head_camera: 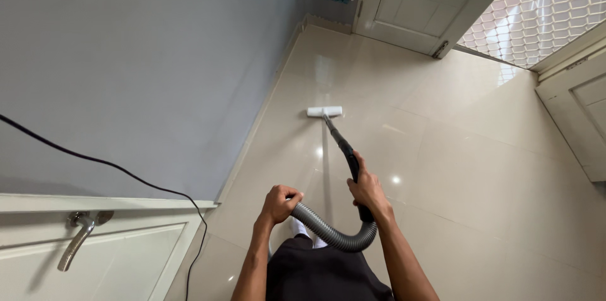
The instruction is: The person vacuums the tiled floor in a room using a canister vacuum cleaner, moving the floor nozzle along the edges of the walls and doorways.
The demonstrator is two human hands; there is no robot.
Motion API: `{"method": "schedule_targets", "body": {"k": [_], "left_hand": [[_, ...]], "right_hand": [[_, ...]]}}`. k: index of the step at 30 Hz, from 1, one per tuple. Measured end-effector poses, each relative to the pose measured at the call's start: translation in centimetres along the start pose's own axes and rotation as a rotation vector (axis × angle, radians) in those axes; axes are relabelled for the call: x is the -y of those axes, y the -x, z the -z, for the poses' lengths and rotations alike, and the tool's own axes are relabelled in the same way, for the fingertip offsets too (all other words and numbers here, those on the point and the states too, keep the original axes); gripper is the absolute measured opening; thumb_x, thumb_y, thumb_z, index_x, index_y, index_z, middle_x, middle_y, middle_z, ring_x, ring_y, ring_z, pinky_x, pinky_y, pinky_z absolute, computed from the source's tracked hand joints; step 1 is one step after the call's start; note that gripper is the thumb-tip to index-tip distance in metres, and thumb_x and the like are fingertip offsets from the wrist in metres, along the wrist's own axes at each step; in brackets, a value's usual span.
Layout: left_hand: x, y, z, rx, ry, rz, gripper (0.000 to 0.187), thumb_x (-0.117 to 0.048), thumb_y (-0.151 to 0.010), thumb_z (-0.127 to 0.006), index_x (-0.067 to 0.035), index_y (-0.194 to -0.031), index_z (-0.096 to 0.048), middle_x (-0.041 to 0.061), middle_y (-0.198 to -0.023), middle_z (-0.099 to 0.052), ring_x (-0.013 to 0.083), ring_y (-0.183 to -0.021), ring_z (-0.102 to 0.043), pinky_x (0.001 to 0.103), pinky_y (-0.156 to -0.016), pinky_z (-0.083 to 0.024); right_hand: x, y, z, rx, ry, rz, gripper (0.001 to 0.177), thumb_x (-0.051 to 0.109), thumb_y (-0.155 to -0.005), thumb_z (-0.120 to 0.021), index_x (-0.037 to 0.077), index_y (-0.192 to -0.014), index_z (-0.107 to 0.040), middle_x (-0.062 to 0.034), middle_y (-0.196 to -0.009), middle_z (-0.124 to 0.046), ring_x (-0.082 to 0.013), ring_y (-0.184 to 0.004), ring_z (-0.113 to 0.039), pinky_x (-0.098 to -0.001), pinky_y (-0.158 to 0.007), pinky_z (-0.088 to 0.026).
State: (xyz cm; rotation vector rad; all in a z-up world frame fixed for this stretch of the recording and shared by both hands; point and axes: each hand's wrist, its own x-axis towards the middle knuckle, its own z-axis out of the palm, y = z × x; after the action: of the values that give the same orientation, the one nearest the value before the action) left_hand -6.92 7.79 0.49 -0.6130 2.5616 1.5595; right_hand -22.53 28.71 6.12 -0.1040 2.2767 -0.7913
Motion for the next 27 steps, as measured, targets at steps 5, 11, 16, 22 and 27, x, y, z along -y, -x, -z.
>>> {"method": "schedule_targets", "body": {"k": [5, 11, 16, 22, 27], "left_hand": [[0.5, -1.3, 0.5, -0.011, 0.011, -0.033, 0.031, -0.028, -0.082, -0.068, -0.002, -0.067, -0.074, 0.011, -0.056, -0.064, 0.0242, -0.053, -0.059, 0.039, -0.057, -0.047], [1.4, -3.2, 0.4, -0.004, -0.038, -0.123, 0.029, -0.029, -0.081, -0.069, -0.003, -0.069, -0.077, 0.009, -0.059, -0.068, 0.0217, -0.053, -0.061, 0.038, -0.058, -0.049], [1.9, -5.2, 1.9, 0.091, 0.134, -0.118, 0.034, -0.027, -0.084, -0.067, 0.001, -0.066, -0.070, 0.011, -0.053, -0.059, 0.0199, -0.050, -0.053, 0.038, -0.055, -0.044], [1.5, -6.9, 2.2, 0.145, 0.092, -0.138, 0.033, -0.026, -0.083, -0.067, 0.001, -0.063, -0.068, 0.007, -0.050, -0.054, 0.0159, -0.048, -0.050, 0.037, -0.053, -0.043], [1.2, -7.3, 2.7, 0.193, 0.079, -0.136, 0.036, -0.025, -0.084, -0.067, 0.003, -0.062, -0.065, 0.007, -0.049, -0.049, 0.0155, -0.048, -0.046, 0.036, -0.052, -0.040]], "right_hand": [[0.7, -0.5, -0.6, -0.013, -0.008, -0.001, 0.088, 0.009, -0.094, -0.060, 0.035, -0.162, -0.012, -0.0282, -0.098, -0.072, -0.0304, -0.057, -0.072, -0.0430, -0.051, -0.062], [0.8, -2.8, -1.5, -0.077, -0.056, -0.031, 0.088, 0.009, -0.094, -0.061, 0.036, -0.162, -0.012, -0.0252, -0.093, -0.070, -0.0298, -0.058, -0.071, -0.0445, -0.050, -0.062], [3.6, 0.1, 0.6, -0.063, -0.020, -0.056, 0.086, 0.009, -0.093, -0.063, 0.032, -0.161, -0.016, -0.0212, -0.088, -0.071, -0.0281, -0.052, -0.070, -0.0430, -0.049, -0.061], [4.1, -1.7, -0.8, -0.059, -0.029, -0.071, 0.090, 0.012, -0.093, -0.065, 0.036, -0.162, -0.013, -0.0233, -0.091, -0.071, -0.0263, -0.052, -0.068, -0.0438, -0.049, -0.061], [4.6, -1.2, -0.7, 0.011, 0.034, -0.059, 0.095, 0.020, -0.091, -0.071, 0.040, -0.161, -0.010, -0.0216, -0.096, -0.070, -0.0249, -0.052, -0.070, -0.0430, -0.050, -0.062]]}}
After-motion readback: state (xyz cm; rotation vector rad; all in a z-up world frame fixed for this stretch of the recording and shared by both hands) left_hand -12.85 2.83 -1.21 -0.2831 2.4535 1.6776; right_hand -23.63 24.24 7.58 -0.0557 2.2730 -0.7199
